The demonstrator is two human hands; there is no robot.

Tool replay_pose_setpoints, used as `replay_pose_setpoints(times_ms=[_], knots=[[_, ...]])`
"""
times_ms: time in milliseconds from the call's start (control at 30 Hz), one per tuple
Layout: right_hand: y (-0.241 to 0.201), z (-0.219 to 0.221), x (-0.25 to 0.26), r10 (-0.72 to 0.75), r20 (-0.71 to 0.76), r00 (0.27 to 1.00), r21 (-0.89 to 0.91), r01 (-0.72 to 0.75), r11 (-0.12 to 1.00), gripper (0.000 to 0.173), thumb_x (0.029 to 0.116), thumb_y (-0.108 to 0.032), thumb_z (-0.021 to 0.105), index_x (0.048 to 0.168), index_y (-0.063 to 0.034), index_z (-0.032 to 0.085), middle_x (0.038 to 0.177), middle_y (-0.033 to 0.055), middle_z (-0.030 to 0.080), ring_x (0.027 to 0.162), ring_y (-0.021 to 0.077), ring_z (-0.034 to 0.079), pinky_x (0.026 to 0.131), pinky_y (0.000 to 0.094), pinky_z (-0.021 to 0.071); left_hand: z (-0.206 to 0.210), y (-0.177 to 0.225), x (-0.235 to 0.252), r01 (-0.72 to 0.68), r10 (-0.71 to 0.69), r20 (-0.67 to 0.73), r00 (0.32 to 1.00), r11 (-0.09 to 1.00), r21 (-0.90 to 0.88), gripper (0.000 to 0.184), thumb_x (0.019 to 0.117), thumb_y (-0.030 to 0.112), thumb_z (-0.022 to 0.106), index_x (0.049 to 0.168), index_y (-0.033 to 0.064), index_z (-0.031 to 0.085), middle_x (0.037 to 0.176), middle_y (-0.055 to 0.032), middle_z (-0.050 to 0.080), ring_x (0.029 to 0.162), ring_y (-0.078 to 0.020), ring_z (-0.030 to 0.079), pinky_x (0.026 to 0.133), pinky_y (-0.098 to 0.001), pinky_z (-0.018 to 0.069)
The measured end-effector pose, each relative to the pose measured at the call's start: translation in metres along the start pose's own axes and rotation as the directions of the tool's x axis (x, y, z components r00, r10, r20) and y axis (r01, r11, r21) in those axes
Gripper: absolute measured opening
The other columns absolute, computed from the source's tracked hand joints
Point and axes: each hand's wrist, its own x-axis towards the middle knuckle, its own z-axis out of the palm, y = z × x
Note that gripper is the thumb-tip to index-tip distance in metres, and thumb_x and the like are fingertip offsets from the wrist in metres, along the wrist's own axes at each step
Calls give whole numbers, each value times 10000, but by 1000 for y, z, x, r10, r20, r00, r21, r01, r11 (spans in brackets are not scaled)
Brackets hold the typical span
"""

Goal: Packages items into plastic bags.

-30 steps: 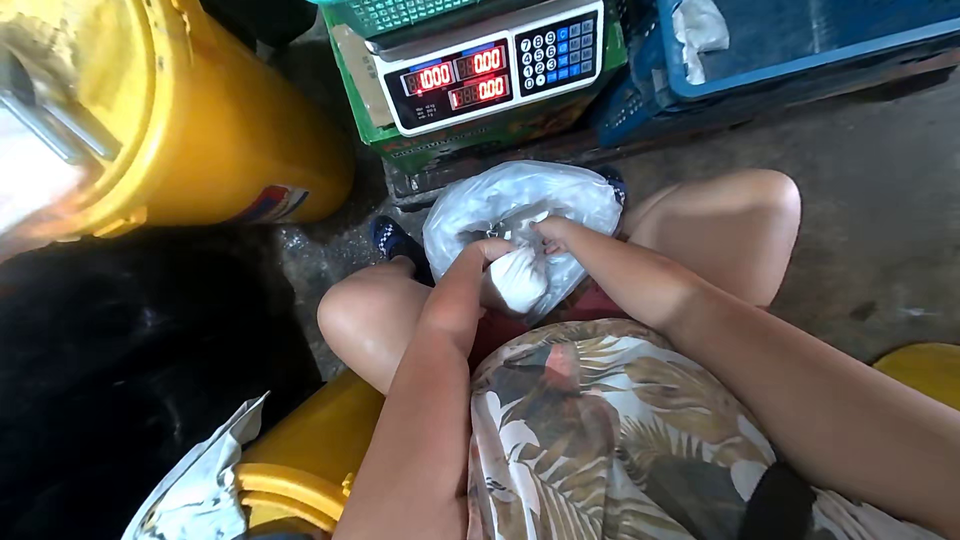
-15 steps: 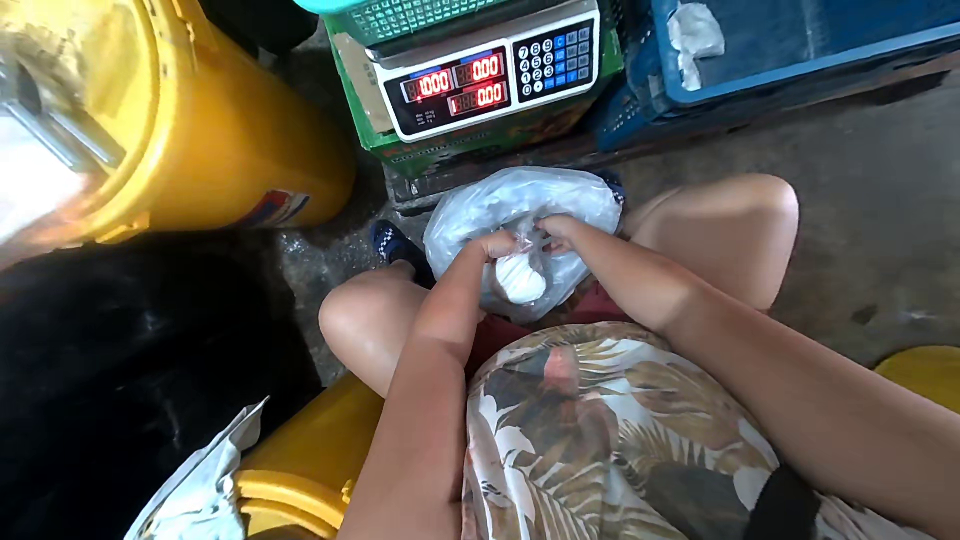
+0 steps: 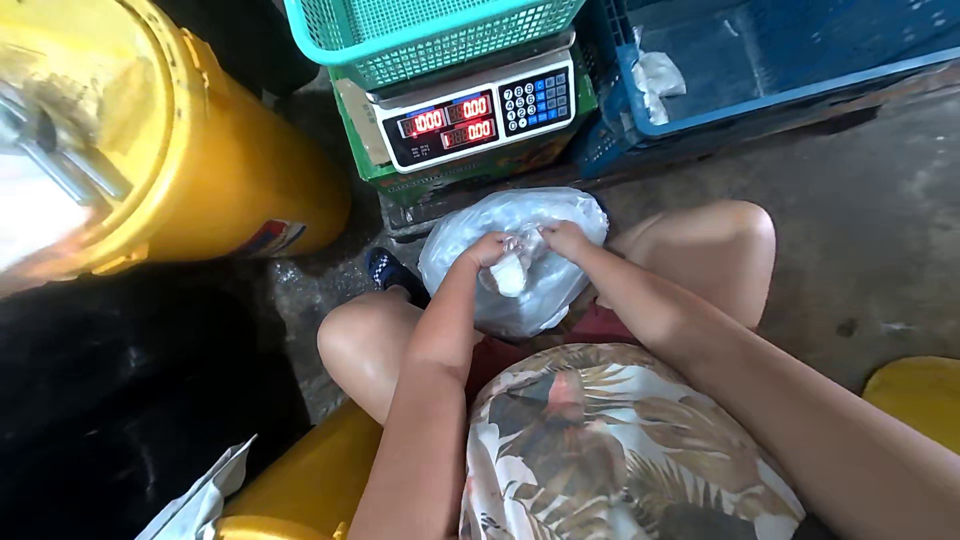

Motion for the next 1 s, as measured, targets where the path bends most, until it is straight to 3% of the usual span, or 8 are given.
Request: replay_pose_setpoints(times_ms=[167, 300, 467, 600, 733, 800, 867, 1000], knots=[[3, 3, -1, -5, 18, 1000, -113, 7, 994, 498, 1096, -370, 458, 1116, 73, 685, 1197, 304, 660, 1196, 460, 610, 1023, 670, 436, 13, -6, 3, 114, -101, -100, 990, 985, 132, 323, 1093, 126, 443, 1256, -78, 633, 1253, -290, 644, 1210, -400, 606, 1062, -585, 442], [0, 1, -5, -37, -53, 998, -3, 37, 999, 485, 1096, -364, 461, 1125, 63, 690, 1168, 292, 673, 1149, 443, 634, 1008, 657, 450, 11, 5, -1, 89, -78, -211, 974, 995, 41, 333, 1101, 137, 435, 1276, -67, 632, 1288, -267, 646, 1243, -364, 604, 1090, -541, 444], [-3, -10, -34, -193, -177, 965, 237, 232, 943, 437, 1135, -261, 311, 1420, 41, 448, 1226, 310, 628, 1149, 430, 641, 1011, 574, 492, 0, 22, -6, 18, -49, -361, 931, 996, -88, 384, 1122, 213, 414, 1285, -58, 632, 1278, -249, 650, 1215, -323, 616, 1086, -505, 455], [4, -11, -48, -130, -38, 991, -144, 124, 982, 459, 1033, -211, 553, 1423, 9, 450, 1192, 277, 669, 1118, 461, 660, 959, 662, 503, 4, 13, 5, -21, -62, -431, 900, 982, -186, 386, 1122, 227, 402, 1284, -40, 629, 1235, -220, 672, 1133, -290, 644, 1018, -490, 500], [14, 3, -72, -24, 315, 949, -675, 241, 698, 733, 875, -331, 797, 1477, -48, 492, 1238, 281, 662, 1234, 473, 582, 1170, 664, 277, 25, 8, 8, -29, -57, -356, 933, 973, -230, 356, 1118, 200, 399, 1225, -44, 635, 1084, -188, 661, 919, -232, 626, 846, -437, 530], [8, 4, -81, 80, 401, 913, -789, 300, 536, 677, 912, -239, 752, 1497, -34, 480, 1295, 271, 637, 1281, 455, 548, 1162, 638, 275, 35, 5, 7, 16, -76, -300, 951, 980, -197, 352, 1119, 192, 403, 1241, -48, 630, 1111, -200, 656, 946, -243, 621, 882, -439, 519], [-2, 4, -89, 130, 408, 904, -827, 305, 472, 333, 979, -88, 605, 1282, 43, 649, 1265, 245, 662, 1249, 425, 580, 1119, 617, 342, 44, -1, 5, 54, -94, -270, 958, 987, -152, 352, 1118, 204, 429, 1230, -54, 641, 1169, -224, 666, 1059, -286, 636, 973, -474, 500], [-35, -6, -123, 150, 405, 902, -802, 271, 533, 233, 1003, -62, 558, 1117, 83, 701, 1204, 258, 681, 1191, 444, 614, 1053, 650, 404, 53, -12, -2, 86, -126, -234, 964, 981, -174, 324, 1109, 184, 467, 1226, -53, 654, 1233, -228, 657, 1152, -293, 617, 1038, -473, 466]])
